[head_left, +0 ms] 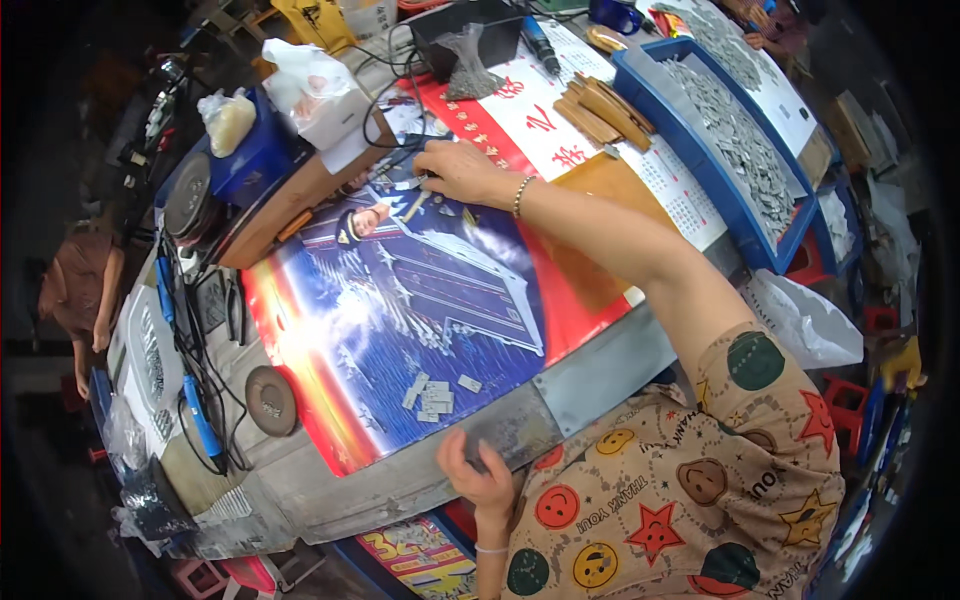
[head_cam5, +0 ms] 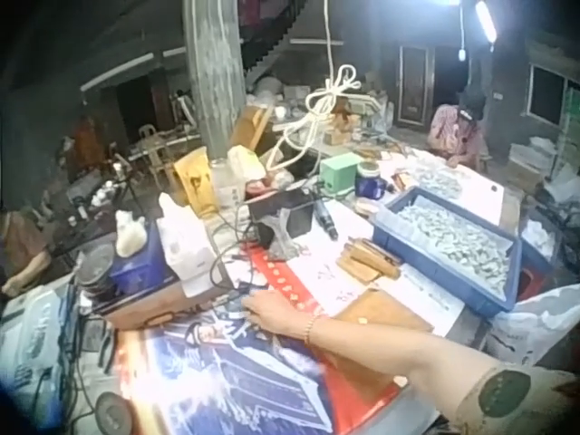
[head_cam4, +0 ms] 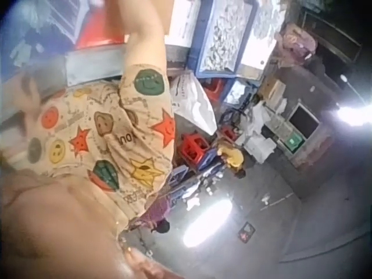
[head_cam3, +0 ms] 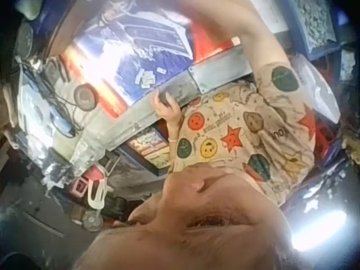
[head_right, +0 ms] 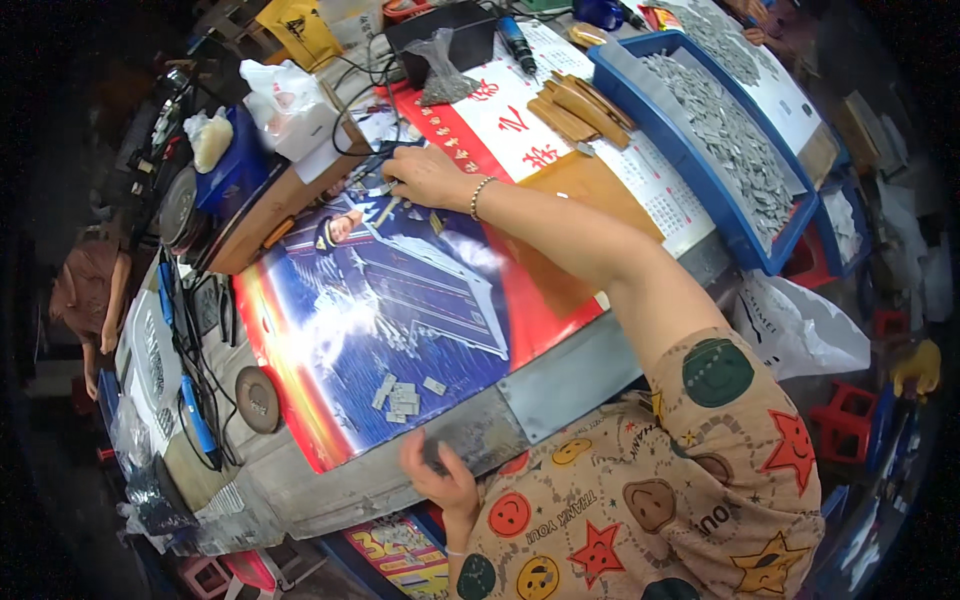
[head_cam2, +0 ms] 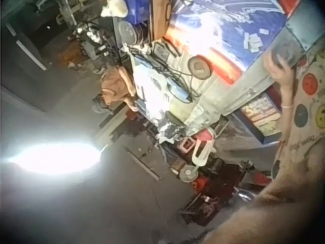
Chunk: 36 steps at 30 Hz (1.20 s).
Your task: Assembling small hardware components by hand at a workstation.
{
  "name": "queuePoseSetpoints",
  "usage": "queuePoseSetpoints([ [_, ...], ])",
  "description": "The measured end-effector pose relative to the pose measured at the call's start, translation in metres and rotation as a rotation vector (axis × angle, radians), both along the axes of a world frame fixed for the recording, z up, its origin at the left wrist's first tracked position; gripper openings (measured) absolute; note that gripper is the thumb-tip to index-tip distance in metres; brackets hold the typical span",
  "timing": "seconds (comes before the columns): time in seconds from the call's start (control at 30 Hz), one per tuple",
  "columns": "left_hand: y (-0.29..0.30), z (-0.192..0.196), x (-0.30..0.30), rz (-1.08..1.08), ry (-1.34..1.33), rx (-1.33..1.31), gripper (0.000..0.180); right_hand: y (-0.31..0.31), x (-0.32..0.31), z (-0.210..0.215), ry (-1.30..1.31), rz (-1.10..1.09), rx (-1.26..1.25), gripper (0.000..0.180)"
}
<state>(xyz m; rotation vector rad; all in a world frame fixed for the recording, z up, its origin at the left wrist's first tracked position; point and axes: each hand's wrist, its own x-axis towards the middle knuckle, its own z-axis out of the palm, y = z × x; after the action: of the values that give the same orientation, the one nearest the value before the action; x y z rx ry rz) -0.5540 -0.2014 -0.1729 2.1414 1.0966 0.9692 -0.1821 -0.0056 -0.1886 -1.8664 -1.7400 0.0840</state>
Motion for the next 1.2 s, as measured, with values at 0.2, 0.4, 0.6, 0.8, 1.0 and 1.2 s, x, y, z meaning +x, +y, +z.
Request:
queuePoseSetpoints([
  [0.2,0.001,-0.009,-0.001,0.008,-0.021,0.013,0.031,0.044,-0.011,-0.009,-0.039,0.017,0.015,0.023],
  [0.4,0.007,-0.008,0.000,0.000,-0.056,-0.021,0.031,0.066,-0.007,-0.010,-0.042,-0.017,0.007,0.025],
  [0.6,0.010,-0.014,0.000,0.005,-0.107,-0.032,0.028,0.058,-0.004,-0.005,0.111,-0.016,0.088,0.030],
  [0.8,0.006,-0.016,-0.003,-0.012,-0.100,-0.024,0.027,0.050,0.000,-0.001,0.080,-0.271,-0.005,0.024],
  [1.0,0.005,-0.012,-0.001,0.067,-0.146,-0.121,0.026,0.043,0.002,0.017,0.029,-0.201,0.052,0.018],
  [1.2,0.009,-0.011,0.000,0.033,-0.101,-0.076,0.026,0.034,0.047,0.076,0.432,-0.287,0.283,0.019],
])
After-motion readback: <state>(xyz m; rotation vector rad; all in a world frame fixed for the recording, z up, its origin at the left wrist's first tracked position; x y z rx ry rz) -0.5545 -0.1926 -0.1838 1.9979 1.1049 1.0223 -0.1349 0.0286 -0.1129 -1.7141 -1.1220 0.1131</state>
